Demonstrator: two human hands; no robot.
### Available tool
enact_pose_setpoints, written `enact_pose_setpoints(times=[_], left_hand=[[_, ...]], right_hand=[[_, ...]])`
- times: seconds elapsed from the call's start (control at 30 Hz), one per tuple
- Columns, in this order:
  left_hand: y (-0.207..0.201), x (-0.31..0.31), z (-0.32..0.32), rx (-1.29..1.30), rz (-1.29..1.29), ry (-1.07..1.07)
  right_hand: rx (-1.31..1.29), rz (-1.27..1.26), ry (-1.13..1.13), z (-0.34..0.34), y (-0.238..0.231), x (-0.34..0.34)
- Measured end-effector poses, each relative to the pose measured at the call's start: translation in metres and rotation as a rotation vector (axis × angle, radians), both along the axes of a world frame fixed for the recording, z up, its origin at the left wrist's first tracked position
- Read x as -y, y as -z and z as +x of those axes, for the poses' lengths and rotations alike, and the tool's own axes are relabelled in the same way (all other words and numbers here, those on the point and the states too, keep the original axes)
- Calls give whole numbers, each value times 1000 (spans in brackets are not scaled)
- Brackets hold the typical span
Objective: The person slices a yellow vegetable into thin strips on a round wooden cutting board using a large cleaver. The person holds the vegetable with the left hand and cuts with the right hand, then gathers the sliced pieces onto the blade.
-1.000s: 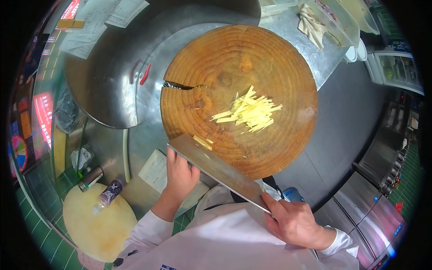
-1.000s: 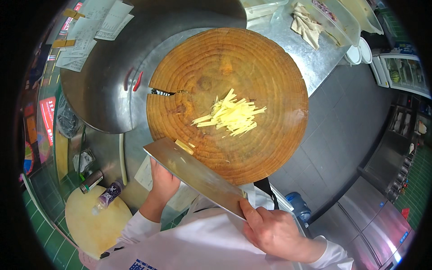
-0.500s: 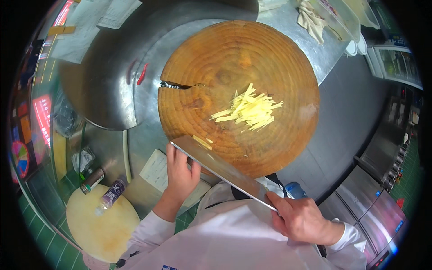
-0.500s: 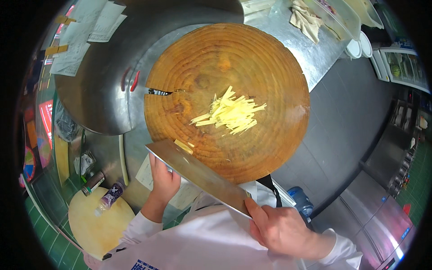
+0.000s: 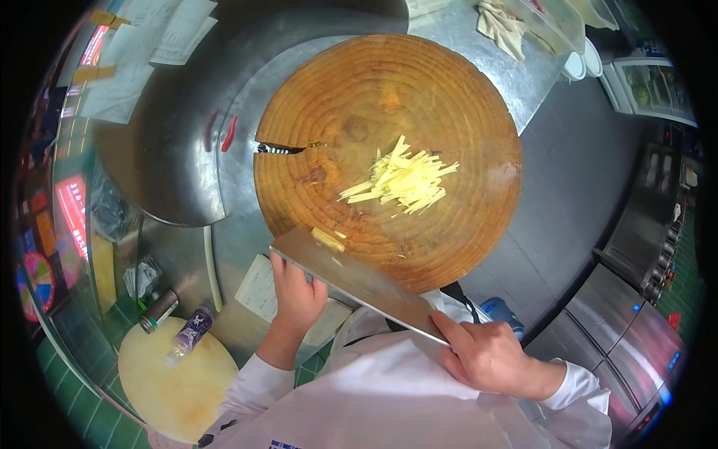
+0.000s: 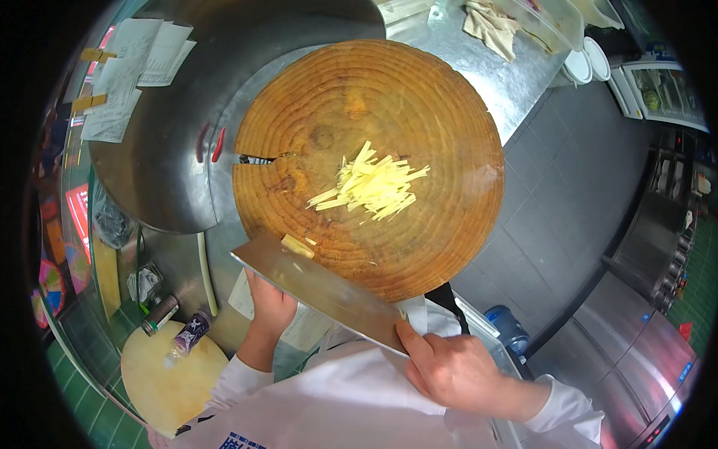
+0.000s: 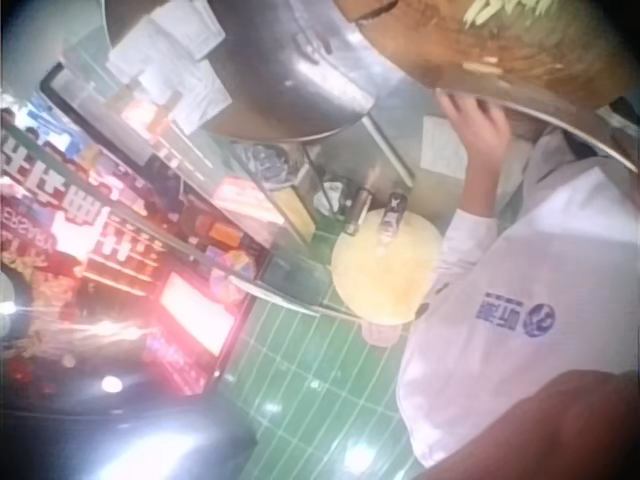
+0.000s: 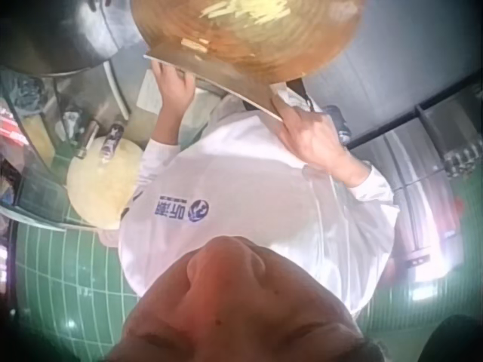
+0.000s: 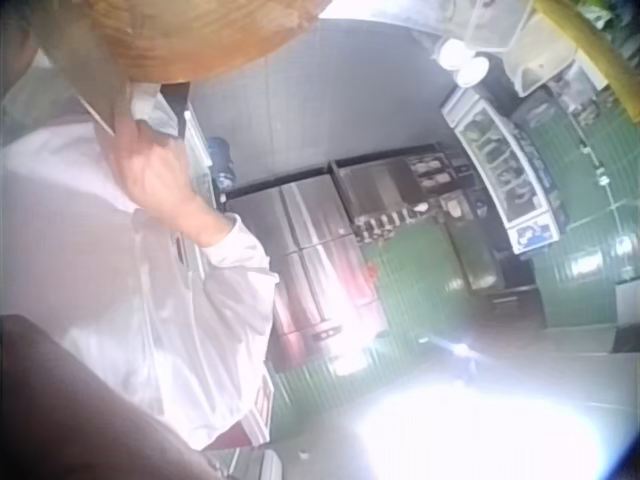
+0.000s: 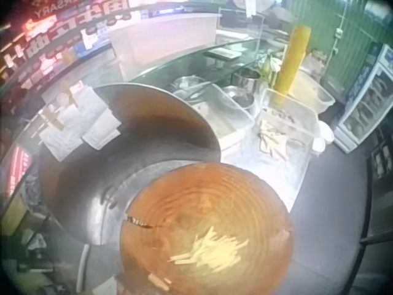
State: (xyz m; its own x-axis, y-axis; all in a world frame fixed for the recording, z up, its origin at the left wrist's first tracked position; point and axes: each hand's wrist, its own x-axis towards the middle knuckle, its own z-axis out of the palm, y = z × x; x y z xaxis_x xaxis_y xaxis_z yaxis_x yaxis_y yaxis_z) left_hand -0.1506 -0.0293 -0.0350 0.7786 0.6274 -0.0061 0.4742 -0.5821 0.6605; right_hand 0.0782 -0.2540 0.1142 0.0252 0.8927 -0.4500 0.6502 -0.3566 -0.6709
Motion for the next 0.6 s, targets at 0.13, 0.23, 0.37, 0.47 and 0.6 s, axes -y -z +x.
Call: enact_pose_setpoints(times=[0.13,0.23,0.37,0.47,0.6], left_hand=[[0,-2,0,-7,-29,11],[-3,-1,1,13,-53,-5],[-3,-3,2,2,-43,-5],[-4,-1,4,12,-41,-19],[-7,0,6,24,-30,-37]], right_hand=[[16,1,-15,1,-9,7],[19,-11,-8,1,-9,9],[2,-30,-7,3,-11,8],[-21,-47,-8,7,-11,6],[-55,-68,-8,9,-7,-1]])
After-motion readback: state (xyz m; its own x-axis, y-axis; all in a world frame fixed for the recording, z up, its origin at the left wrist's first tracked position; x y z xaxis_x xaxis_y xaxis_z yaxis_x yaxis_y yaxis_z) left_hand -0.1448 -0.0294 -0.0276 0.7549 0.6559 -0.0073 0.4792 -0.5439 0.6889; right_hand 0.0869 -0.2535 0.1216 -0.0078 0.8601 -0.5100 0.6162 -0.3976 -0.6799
